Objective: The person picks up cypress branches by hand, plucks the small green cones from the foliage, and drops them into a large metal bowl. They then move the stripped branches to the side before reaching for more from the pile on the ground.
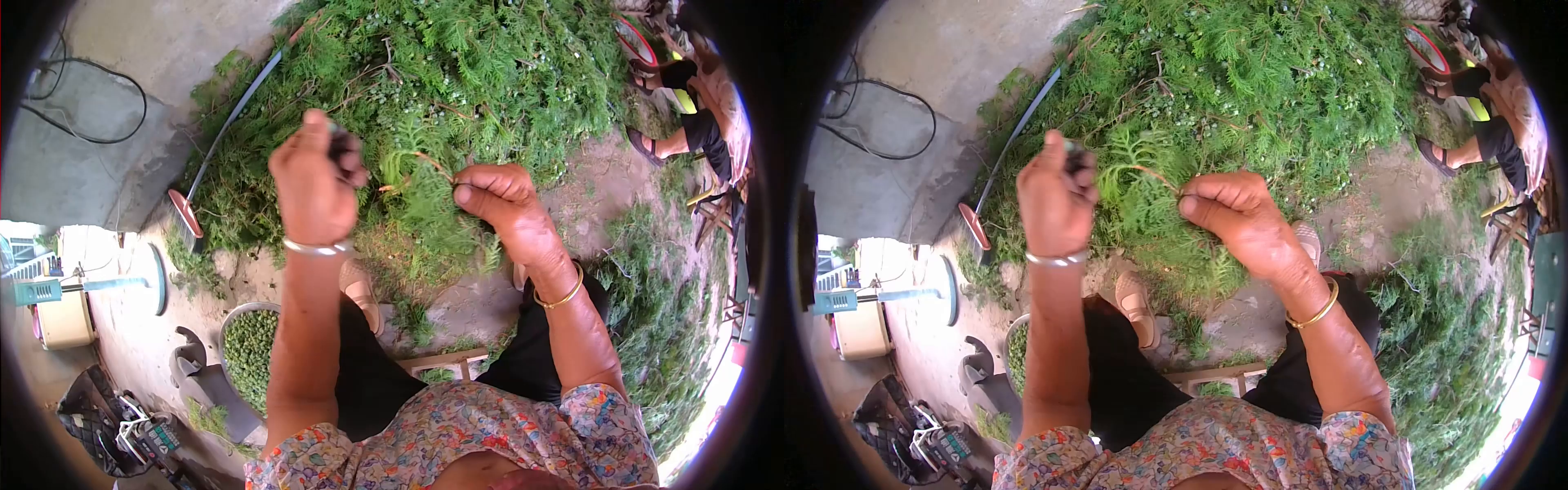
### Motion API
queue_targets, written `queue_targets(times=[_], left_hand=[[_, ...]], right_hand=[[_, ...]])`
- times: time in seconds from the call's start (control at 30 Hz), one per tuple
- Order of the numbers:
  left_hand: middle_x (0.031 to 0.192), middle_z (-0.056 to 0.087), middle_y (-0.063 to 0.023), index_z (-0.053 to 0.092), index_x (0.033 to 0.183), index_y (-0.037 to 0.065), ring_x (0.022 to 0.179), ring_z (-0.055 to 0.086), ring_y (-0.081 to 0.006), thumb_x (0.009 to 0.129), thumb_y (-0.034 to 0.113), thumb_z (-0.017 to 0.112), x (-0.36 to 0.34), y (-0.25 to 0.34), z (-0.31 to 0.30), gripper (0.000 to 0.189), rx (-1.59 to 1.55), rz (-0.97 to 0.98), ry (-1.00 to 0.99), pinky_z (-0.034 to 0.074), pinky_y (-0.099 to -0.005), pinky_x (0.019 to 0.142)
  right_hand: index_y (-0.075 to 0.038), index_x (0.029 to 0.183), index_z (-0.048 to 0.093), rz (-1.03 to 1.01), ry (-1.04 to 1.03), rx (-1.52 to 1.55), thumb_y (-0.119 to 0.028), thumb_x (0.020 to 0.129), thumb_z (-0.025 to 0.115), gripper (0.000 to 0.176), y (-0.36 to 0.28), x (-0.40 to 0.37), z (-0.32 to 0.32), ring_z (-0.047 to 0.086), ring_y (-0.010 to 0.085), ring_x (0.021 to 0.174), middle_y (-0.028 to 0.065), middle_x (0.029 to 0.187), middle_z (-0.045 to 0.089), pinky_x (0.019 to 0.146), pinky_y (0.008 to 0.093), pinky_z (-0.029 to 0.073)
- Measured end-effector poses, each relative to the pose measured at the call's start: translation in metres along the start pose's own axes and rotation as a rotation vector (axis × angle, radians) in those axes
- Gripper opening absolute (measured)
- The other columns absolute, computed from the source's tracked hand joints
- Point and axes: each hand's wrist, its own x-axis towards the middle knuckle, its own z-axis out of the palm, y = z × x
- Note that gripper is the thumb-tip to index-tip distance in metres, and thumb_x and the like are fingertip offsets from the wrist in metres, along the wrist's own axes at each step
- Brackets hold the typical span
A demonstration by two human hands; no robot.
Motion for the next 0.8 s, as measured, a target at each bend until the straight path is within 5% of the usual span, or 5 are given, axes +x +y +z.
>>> queue_targets(times=[0.17, 0.27, 0.57, 0.7, 0.8], left_hand=[[0.083, 0.059, -0.0167, 0.056, 0.096, -0.005, 0.059, 0.055, -0.0193, 0.084, 0.014, 0.057, 0.029, 0.003, -0.032, 0.022, -0.373, -0.296, -0.348, 0.048, -0.0243, 0.05], [0.082, 0.059, -0.0134, 0.06, 0.094, -0.004, 0.057, 0.053, -0.0165, 0.081, 0.009, 0.06, 0.007, -0.006, -0.014, 0.019, -0.259, -0.302, -0.453, 0.045, -0.024, 0.044], [0.061, 0.053, 0.0001, 0.059, 0.088, -0.005, 0.047, 0.043, -0.0041, 0.077, 0.001, 0.065, -0.016, -0.027, 0.02, 0.014, 0.401, 0.122, -0.525, 0.031, -0.0187, 0.039], [0.058, 0.052, 0.0003, 0.059, 0.08, -0.004, 0.046, 0.043, -0.0041, 0.078, 0.001, 0.064, -0.017, -0.027, 0.02, 0.008, 0.481, 0.178, -0.57, 0.032, -0.0186, 0.039], [0.057, 0.052, -0.0012, 0.058, 0.076, -0.003, 0.046, 0.044, -0.0049, 0.077, -0.001, 0.059, -0.021, -0.02, 0.022, 0.003, 0.601, 0.066, -0.574, 0.034, -0.0204, 0.04]], right_hand=[[0.002, 0.08, 0.054, 0.41, 0.15, 0.639, -0.019, 0.077, 0.066, 0.025, -0.003, -0.003, -0.002, 0.045, 0.0071, 0.06, -0.0019, 0.066, 0.052, 0.056, 0.0231, 0.037], [-0.013, 0.079, 0.046, 0.219, -0.328, 1.346, -0.036, 0.075, 0.061, 0.028, 0.022, -0.007, -0.004, 0.036, 0.0073, 0.051, -0.0081, 0.057, 0.039, 0.046, 0.0232, 0.027], [-0.012, 0.078, 0.042, 0.273, -0.265, 1.394, -0.043, 0.072, 0.057, 0.035, 0.023, -0.013, 0.001, 0.034, 0.0073, 0.054, -0.0077, 0.057, 0.037, 0.051, 0.0211, 0.026], [-0.012, 0.071, 0.041, 0.308, -0.285, 1.416, -0.045, 0.078, 0.057, 0.037, 0.02, -0.012, 0.0, 0.032, 0.0072, 0.052, -0.0072, 0.055, 0.033, 0.05, 0.0216, 0.026], [-0.009, 0.067, 0.046, 0.419, -0.15, 1.071, -0.045, 0.082, 0.059, 0.041, 0.005, -0.009, -0.005, 0.036, 0.0076, 0.051, -0.0057, 0.055, 0.037, 0.047, 0.0231, 0.029]])
